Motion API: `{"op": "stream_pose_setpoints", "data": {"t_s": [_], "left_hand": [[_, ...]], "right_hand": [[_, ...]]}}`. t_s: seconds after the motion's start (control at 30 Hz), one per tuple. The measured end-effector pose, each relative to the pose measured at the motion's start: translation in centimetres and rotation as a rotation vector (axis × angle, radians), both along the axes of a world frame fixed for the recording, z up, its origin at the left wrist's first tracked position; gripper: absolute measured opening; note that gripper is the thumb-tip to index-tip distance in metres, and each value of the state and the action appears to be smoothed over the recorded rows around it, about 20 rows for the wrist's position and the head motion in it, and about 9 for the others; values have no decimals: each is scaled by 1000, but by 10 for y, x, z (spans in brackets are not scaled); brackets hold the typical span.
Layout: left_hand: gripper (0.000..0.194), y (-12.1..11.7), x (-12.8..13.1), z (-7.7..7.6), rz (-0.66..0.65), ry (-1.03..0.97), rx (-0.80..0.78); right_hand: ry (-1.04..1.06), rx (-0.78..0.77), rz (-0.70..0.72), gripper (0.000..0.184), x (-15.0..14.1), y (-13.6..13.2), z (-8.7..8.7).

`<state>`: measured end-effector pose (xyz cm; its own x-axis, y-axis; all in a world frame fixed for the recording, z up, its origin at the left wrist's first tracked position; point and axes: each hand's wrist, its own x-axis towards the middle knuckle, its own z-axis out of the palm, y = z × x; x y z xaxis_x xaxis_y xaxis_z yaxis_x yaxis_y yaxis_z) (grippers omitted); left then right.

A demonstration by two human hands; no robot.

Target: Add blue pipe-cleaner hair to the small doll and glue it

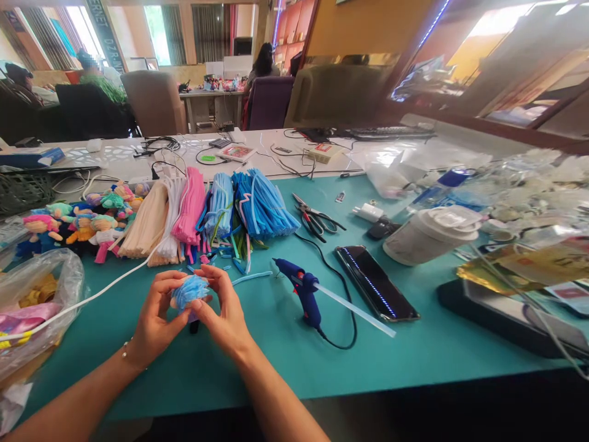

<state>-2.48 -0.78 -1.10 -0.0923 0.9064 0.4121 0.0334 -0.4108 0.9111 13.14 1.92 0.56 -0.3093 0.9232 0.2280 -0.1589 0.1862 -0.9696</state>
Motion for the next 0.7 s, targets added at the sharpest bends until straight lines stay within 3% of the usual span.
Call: {"op": "stream_pose_setpoints", "data": {"t_s": [0.33, 0.5, 0.57, 0.7], "left_hand": [[35, -2, -2, 0, 48, 135, 96], [33, -1, -1, 3, 55, -17, -37], [34, 3, -4, 6, 70, -177, -172], [40, 16, -10, 13, 90, -466, -367]], "right_hand": [[-12, 12, -35, 55, -6, -2, -3], [137, 24, -38, 60, -2, 6, -8], [212, 39, -167, 51, 6, 12, -6], [323, 84, -553, 32, 27, 20, 1]]}}
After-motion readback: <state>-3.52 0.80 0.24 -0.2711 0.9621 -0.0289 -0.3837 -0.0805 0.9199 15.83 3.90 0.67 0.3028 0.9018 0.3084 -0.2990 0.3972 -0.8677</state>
